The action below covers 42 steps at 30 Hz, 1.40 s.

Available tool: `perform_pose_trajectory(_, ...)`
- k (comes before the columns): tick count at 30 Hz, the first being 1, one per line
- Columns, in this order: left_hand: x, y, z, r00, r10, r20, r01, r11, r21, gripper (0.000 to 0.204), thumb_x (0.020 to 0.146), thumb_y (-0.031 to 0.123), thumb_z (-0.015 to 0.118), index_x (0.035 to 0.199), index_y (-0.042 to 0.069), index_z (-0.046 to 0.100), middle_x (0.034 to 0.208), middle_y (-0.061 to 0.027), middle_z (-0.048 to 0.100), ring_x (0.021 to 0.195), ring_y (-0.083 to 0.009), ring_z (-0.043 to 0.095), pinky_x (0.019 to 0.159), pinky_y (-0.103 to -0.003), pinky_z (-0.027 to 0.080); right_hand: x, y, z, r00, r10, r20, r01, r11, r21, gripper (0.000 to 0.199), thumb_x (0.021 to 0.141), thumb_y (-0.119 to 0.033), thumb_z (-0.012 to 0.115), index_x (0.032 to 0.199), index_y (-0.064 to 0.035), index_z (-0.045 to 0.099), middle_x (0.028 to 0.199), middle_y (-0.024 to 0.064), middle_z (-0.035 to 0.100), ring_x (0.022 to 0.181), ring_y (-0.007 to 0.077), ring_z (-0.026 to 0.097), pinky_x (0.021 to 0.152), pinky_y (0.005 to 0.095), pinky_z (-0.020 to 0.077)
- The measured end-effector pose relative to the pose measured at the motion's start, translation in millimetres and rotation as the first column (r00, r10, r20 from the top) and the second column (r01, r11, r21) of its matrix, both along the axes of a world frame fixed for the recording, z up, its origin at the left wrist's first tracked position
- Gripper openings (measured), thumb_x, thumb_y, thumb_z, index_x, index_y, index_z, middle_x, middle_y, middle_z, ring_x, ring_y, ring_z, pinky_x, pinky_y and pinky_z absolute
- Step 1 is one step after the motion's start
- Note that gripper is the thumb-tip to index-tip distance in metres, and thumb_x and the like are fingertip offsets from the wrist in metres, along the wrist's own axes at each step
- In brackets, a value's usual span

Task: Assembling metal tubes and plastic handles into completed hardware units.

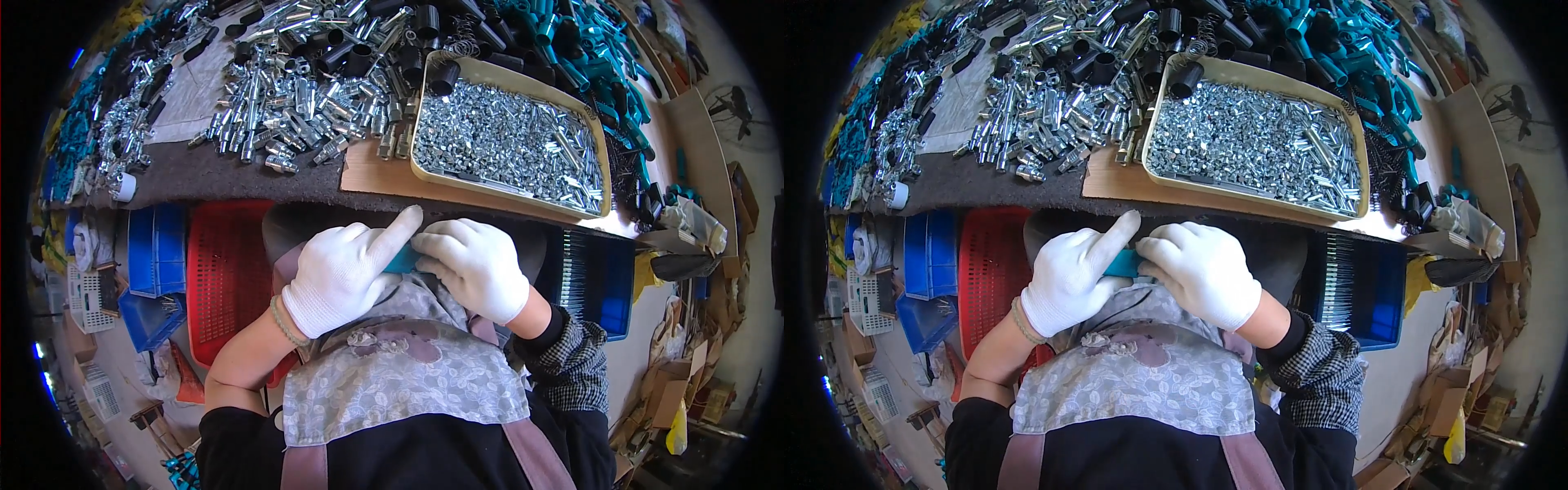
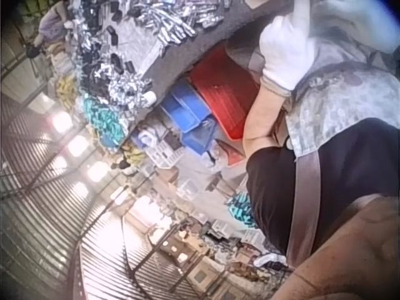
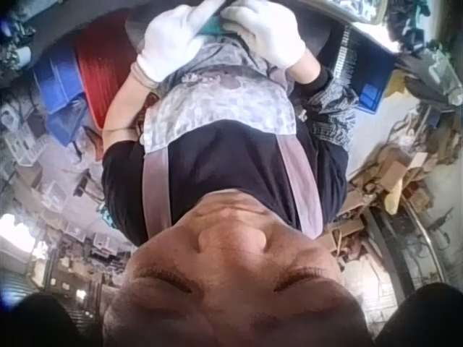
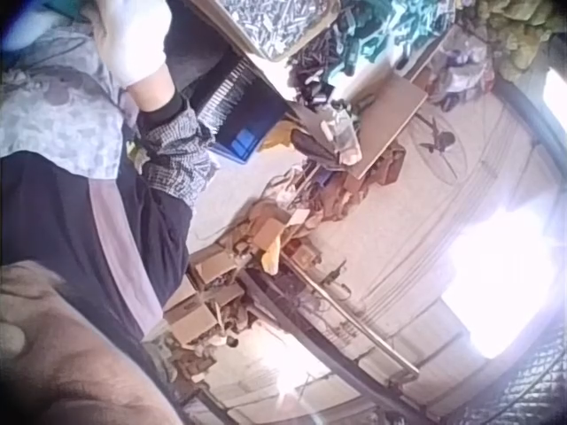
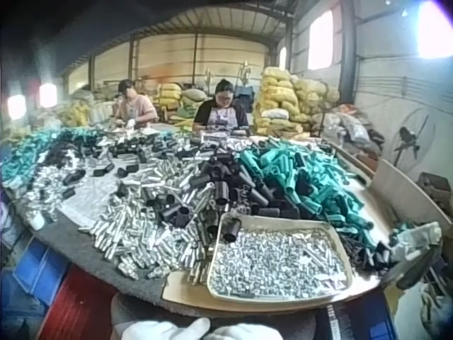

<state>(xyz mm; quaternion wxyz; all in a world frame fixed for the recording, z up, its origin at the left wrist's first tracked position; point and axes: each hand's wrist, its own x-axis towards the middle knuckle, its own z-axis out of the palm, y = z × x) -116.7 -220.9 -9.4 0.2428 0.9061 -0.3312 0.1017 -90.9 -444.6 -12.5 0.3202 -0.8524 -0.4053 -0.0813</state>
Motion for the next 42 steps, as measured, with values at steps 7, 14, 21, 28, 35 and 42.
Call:
perform_pose_trajectory(7, 0, -1, -2, 1.0, -0.009, 0.019, 0.009, 1.0, 0.017, 0.079, 0.071, 0.02, 0.077, 0.143, 0.004, 0.048, 0.081, -0.0051, 0.063, 0.072, -0.0225, 0.061, 0.065, -0.035, 0.05, -7, -4, -8, 0.997, 0.016, -0.075, -0.022, 0.997, -0.075, 0.046, 0.079, -0.025, 0.075, 0.12, -0.0074, 0.063, 0.106, 0.0108, 0.067, 0.094, 0.0313, 0.067, 0.08, 0.0399, 0.0541)
perform_pose_trajectory(14, -8, -6, -2, 0.945, 0.041, -0.324, -0.071, 0.994, -0.084, 0.079, 0.074, 0.017, 0.079, 0.143, 0.003, 0.044, 0.102, -0.0194, 0.069, 0.094, -0.0366, 0.069, 0.08, -0.041, 0.056, -5, -6, -17, 0.995, 0.073, 0.068, -0.06, 0.983, -0.174, 0.047, 0.072, -0.018, 0.076, 0.115, -0.0089, 0.06, 0.101, 0.0088, 0.064, 0.09, 0.0279, 0.063, 0.077, 0.0395, 0.0508)
perform_pose_trajectory(21, -6, -11, -13, 0.838, 0.04, -0.545, -0.203, 0.949, -0.242, 0.07, 0.078, 0.017, 0.078, 0.14, 0.007, 0.045, 0.109, -0.0212, 0.069, 0.098, -0.0385, 0.068, 0.084, -0.042, 0.055, 23, -13, 5, 0.982, 0.173, 0.072, -0.17, 0.984, -0.048, 0.032, 0.069, -0.023, 0.078, 0.098, -0.012, 0.068, 0.098, 0.0045, 0.067, 0.09, 0.0273, 0.063, 0.082, 0.0406, 0.0497)
perform_pose_trajectory(28, -2, -13, -13, 0.986, 0.04, -0.162, -0.077, 0.971, -0.227, 0.061, 0.074, 0.007, 0.078, 0.13, 0.009, 0.056, 0.109, -0.0142, 0.067, 0.097, -0.0342, 0.066, 0.084, -0.042, 0.054, 92, -44, 3, 0.85, -0.479, 0.219, 0.511, 0.851, -0.119, 0.016, 0.078, -0.021, 0.075, 0.085, -0.0068, 0.071, 0.087, 0.0119, 0.067, 0.088, 0.0348, 0.062, 0.079, 0.0433, 0.0498)
perform_pose_trajectory(35, -2, -10, -14, 0.987, -0.003, -0.162, -0.037, 0.97, -0.24, 0.049, 0.073, 0.003, 0.078, 0.12, 0.007, 0.063, 0.113, -0.0159, 0.066, 0.1, -0.0357, 0.066, 0.086, -0.041, 0.055, 94, -49, -8, 0.867, -0.496, 0.036, 0.498, 0.867, -0.035, 0.011, 0.08, -0.018, 0.072, 0.082, -0.0074, 0.072, 0.087, 0.0117, 0.067, 0.087, 0.0335, 0.063, 0.077, 0.0427, 0.05)
perform_pose_trajectory(42, 0, -12, -13, 0.966, -0.005, -0.257, -0.089, 0.931, -0.353, 0.047, 0.073, 0.002, 0.078, 0.118, 0.005, 0.063, 0.111, -0.0173, 0.067, 0.098, -0.0359, 0.067, 0.088, -0.038, 0.054, 97, -41, -5, 0.884, -0.459, 0.088, 0.467, 0.873, -0.137, 0.012, 0.08, -0.02, 0.072, 0.083, -0.0085, 0.071, 0.087, 0.0114, 0.066, 0.087, 0.0324, 0.063, 0.077, 0.0431, 0.0501)
